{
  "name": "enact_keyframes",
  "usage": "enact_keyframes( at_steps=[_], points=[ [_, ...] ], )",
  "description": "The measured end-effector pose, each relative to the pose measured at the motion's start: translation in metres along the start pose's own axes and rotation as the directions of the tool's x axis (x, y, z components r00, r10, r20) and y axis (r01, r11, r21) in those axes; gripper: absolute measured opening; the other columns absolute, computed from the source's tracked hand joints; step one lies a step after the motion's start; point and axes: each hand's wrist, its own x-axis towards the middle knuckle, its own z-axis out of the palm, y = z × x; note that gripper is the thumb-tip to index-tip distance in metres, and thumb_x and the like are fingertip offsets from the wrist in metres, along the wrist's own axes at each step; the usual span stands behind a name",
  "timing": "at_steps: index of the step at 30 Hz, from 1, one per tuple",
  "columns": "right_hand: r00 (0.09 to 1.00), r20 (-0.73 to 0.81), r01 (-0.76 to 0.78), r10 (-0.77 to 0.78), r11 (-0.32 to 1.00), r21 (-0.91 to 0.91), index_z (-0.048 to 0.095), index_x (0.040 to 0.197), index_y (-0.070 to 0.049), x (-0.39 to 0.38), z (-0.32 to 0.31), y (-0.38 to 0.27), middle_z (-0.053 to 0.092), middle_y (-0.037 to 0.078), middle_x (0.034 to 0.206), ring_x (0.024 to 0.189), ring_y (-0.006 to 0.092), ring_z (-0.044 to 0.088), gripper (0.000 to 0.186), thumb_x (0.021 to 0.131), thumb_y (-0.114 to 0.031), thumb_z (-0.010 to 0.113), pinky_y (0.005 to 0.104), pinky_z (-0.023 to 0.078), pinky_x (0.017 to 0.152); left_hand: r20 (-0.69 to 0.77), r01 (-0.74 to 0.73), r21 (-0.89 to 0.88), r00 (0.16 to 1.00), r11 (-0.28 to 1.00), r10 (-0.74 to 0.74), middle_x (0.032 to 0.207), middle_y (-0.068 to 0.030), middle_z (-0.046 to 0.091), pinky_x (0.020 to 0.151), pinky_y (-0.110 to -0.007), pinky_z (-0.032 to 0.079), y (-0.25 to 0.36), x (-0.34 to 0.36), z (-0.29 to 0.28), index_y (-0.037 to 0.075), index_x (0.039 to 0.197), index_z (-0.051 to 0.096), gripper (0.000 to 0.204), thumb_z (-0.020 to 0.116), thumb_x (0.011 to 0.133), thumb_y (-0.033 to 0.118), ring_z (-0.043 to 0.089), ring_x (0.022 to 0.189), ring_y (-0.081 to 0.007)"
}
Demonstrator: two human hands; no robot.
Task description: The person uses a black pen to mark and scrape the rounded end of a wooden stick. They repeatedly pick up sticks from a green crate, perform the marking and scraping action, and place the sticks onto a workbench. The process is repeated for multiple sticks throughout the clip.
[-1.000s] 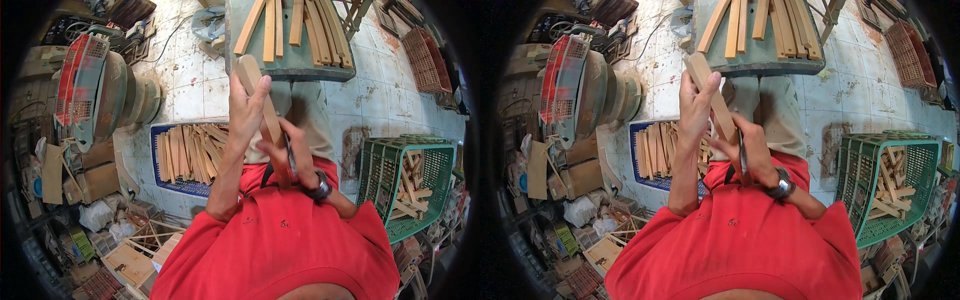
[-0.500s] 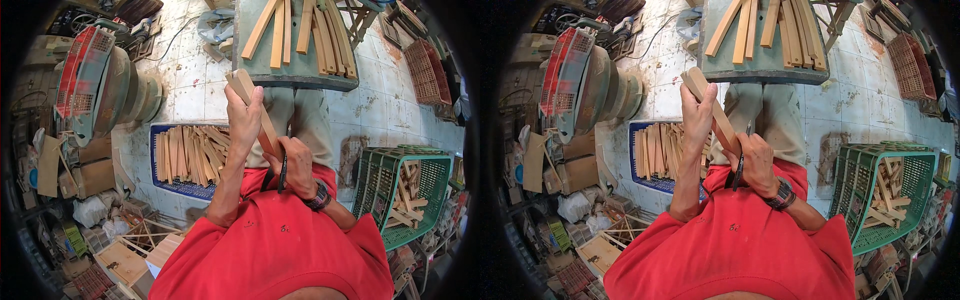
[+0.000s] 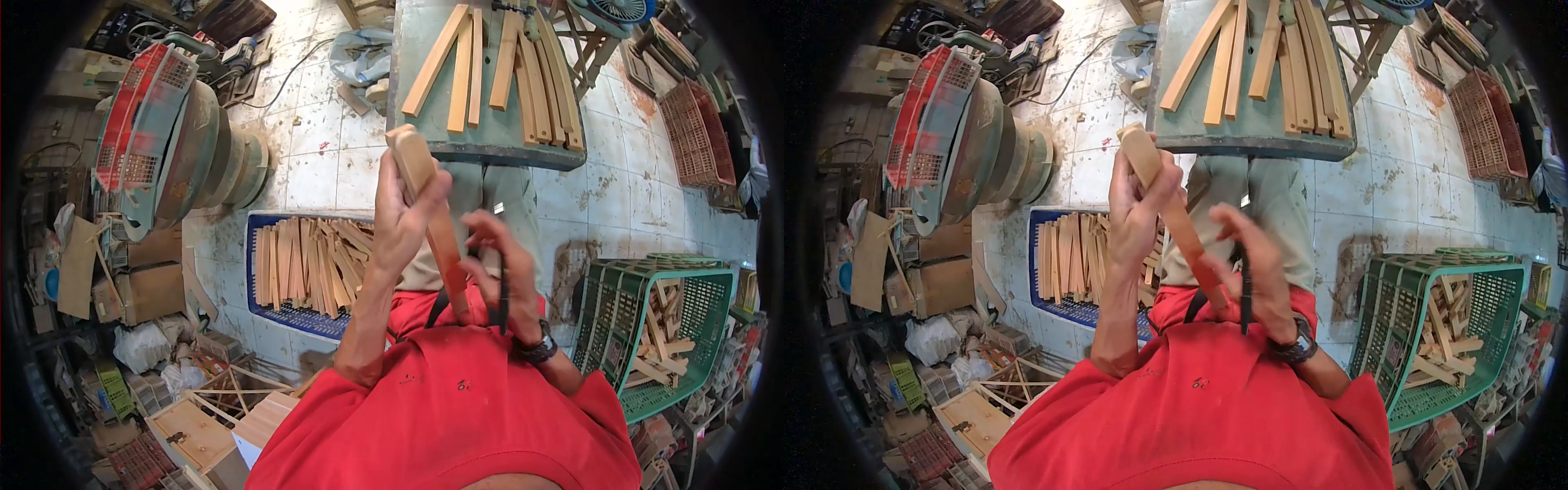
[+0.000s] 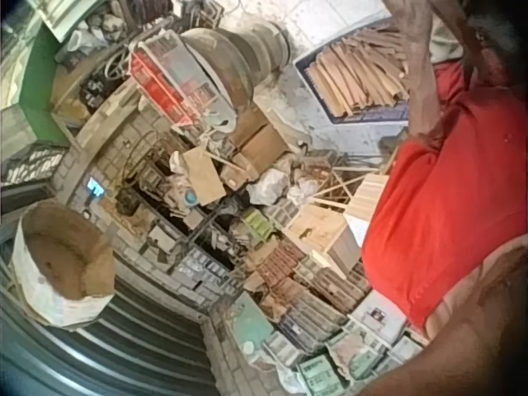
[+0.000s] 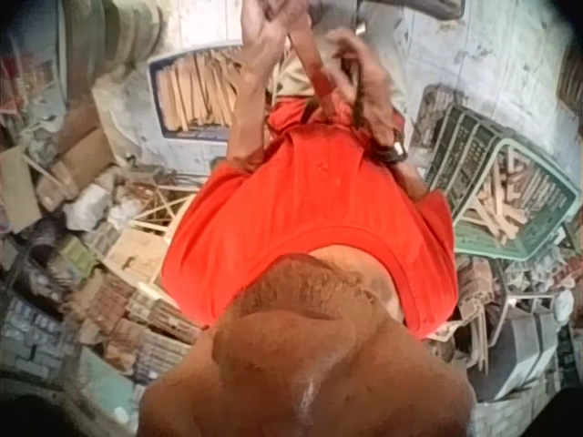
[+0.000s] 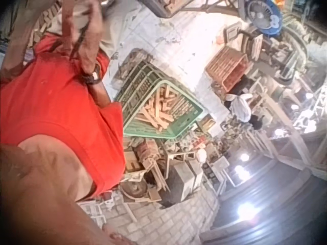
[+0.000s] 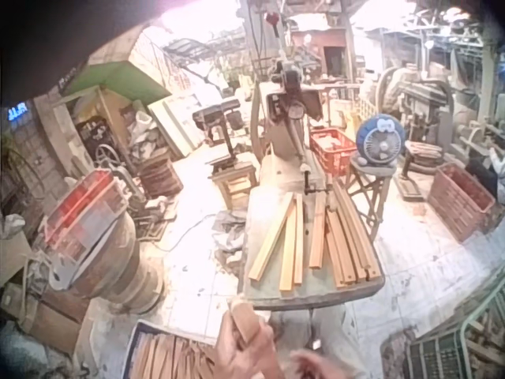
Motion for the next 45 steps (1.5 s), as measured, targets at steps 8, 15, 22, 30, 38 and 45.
enact_keyframes(
  at_steps=[8, 15, 22, 30, 38, 45],
  points=[
    [0.951, -0.172, 0.29, -0.257, 0.936, 0.199, 0.059, 0.124, 0.002, 0.069, -0.047, -0.052, 0.068, 0.008, 0.087, 0.073, 0.0147, 0.062, 0.035, 0.095, -0.017, 0.063, 0.0264, 0.05, 0.07, 0.311, 0.122, -0.214, 0.949, 0.969, -0.051, 0.097, -0.0017, 0.051, 0.074, -0.024, 0.045, 0.004, -0.01, 0.014, 0.006, 0.134, 0.037, 0.052, 0.067, 0.091, 0.005, 0.052, 0.084, -0.0091],
    [0.966, -0.175, 0.243, -0.192, 0.907, 0.345, 0.069, 0.095, 0.003, 0.096, -0.031, -0.051, 0.068, 0.007, 0.082, 0.075, 0.0101, 0.062, 0.009, 0.087, -0.002, 0.069, 0.0231, 0.048, 0.068, 0.298, 0.12, -0.15, 0.952, 0.981, -0.071, 0.098, 0.0009, 0.05, 0.076, -0.024, 0.046, 0.002, -0.011, 0.016, 0.008, 0.131, 0.04, 0.049, 0.067, 0.091, 0.006, 0.053, 0.087, -0.0078],
    [0.963, -0.136, 0.259, -0.231, 0.935, 0.243, 0.07, 0.092, 0.002, 0.101, -0.029, -0.052, 0.069, 0.006, 0.082, 0.073, 0.0107, 0.062, 0.009, 0.086, -0.004, 0.071, 0.0246, 0.05, 0.065, 0.313, 0.124, -0.153, 0.947, 0.98, -0.071, 0.105, 0.0021, 0.05, 0.079, -0.024, 0.048, 0.001, -0.012, 0.013, 0.009, 0.136, 0.038, 0.054, 0.067, 0.091, 0.005, 0.052, 0.093, -0.0071],
    [0.957, -0.158, 0.268, -0.242, 0.947, 0.177, 0.069, 0.091, 0.003, 0.103, -0.028, -0.049, 0.068, 0.007, 0.078, 0.068, 0.0109, 0.062, 0.009, 0.086, -0.004, 0.072, 0.0244, 0.049, 0.061, 0.33, 0.115, -0.153, 0.942, 0.981, -0.059, 0.106, 0.0016, 0.051, 0.081, -0.024, 0.047, -0.002, -0.011, 0.012, 0.01, 0.139, 0.037, 0.057, 0.066, 0.091, 0.004, 0.052, 0.094, -0.0077],
    [0.948, -0.198, 0.283, -0.249, 0.944, 0.169, 0.068, 0.09, 0.004, 0.093, -0.031, -0.045, 0.066, 0.007, 0.076, 0.068, 0.0101, 0.062, 0.008, 0.087, -0.004, 0.07, 0.023, 0.049, 0.061, 0.331, 0.159, -0.136, 0.938, 0.978, -0.106, 0.107, 0.0006, 0.051, 0.082, -0.025, 0.047, -0.002, -0.012, 0.015, 0.01, 0.137, 0.038, 0.055, 0.066, 0.091, 0.003, 0.053, 0.094, -0.0084],
    [0.945, -0.288, 0.225, -0.158, 0.949, 0.219, 0.07, 0.091, 0.004, 0.097, -0.037, -0.053, 0.067, 0.007, 0.078, 0.066, 0.0095, 0.063, 0.011, 0.089, -0.006, 0.07, 0.0223, 0.05, 0.059, 0.247, 0.125, -0.048, 0.963, 0.991, -0.109, 0.106, -0.0007, 0.052, 0.082, -0.025, 0.045, -0.004, -0.011, 0.022, 0.009, 0.133, 0.04, 0.05, 0.068, 0.092, 0.012, 0.052, 0.095, -0.0091]
  ],
)
